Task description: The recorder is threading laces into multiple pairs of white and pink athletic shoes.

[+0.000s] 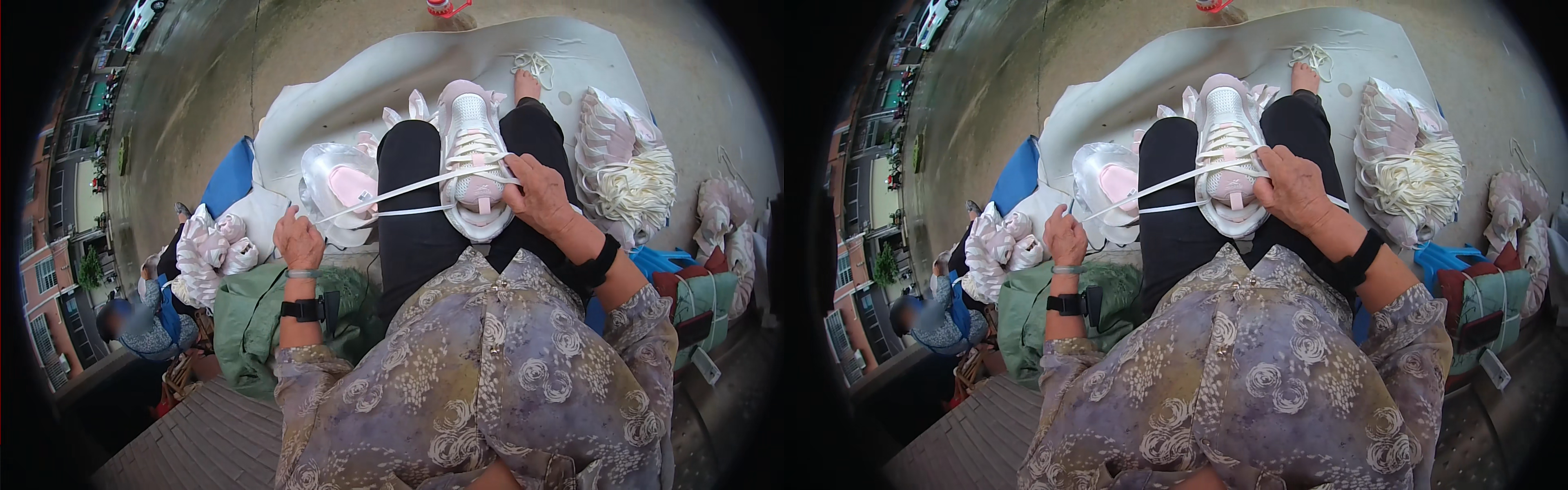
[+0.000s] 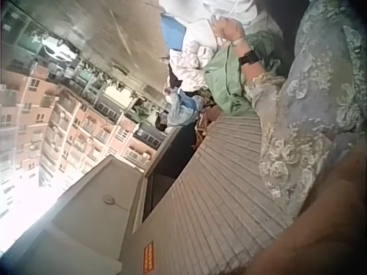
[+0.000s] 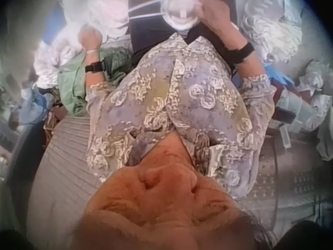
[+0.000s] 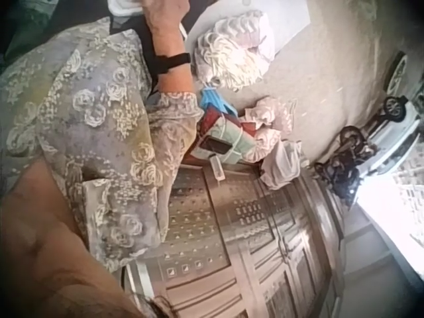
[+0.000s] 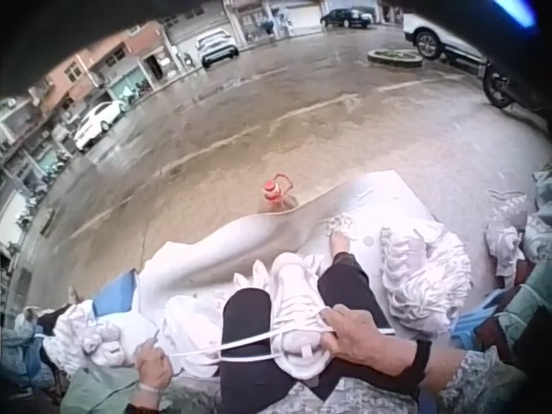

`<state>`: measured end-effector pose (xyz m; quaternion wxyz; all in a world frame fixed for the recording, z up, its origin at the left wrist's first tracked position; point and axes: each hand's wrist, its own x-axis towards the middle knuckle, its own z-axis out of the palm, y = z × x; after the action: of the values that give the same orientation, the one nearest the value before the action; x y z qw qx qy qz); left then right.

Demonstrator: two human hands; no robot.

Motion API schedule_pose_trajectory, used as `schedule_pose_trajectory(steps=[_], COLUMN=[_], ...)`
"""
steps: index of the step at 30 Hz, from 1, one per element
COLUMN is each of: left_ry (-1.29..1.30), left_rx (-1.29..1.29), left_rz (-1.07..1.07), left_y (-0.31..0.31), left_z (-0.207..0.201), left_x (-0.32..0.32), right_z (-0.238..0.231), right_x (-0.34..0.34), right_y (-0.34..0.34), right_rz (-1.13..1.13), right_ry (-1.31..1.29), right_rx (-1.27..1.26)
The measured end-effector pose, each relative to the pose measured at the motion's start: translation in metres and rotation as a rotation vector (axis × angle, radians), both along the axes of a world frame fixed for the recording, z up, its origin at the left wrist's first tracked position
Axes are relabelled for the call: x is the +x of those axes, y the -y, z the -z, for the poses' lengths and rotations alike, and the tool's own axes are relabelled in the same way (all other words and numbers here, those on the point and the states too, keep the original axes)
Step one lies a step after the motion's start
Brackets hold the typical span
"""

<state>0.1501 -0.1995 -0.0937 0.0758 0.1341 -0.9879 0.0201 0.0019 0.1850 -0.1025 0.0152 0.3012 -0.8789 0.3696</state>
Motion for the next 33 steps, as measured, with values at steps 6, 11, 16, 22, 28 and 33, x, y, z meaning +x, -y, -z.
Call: schedule_pose_trajectory(steps=[6, 11, 16, 22, 28, 33], left_ry=[0.137, -0.111, -0.091, -0.046, 0.026, 0.119], left_rx=[0.119, 0.225, 0.331, 0.275, 0.408, 0.441], left_rz=[0.137, 0.472, 0.609, 0.711, 0.643, 0.318], left_y=[-0.047, -0.121, -0.157, -0.144, -0.087, -0.032], left_z=[-0.01, -0.039, -0.023, -0.029, -0.036, -0.027], left_x=[-0.03, -0.077, -0.092, -0.089, -0.059, -0.029], right_z=[-0.012, -0.027, -0.052, -0.049, -0.027, -0.009], right_x=[0.002, -0.006, -0.024, -0.028, -0.029, -0.032], right_y=[-0.006, -0.03, -0.06, -0.107, -0.163, -0.198], right_rz=[-0.02, -0.136, -0.244, -0.278, -0.16, 0.032], right_ry=[0.047, 0.035, -0.232, -0.311, -0.203, -0.132], right_rx=[-0.016, -0.058, 0.275, 0.409, 0.373, 0.378])
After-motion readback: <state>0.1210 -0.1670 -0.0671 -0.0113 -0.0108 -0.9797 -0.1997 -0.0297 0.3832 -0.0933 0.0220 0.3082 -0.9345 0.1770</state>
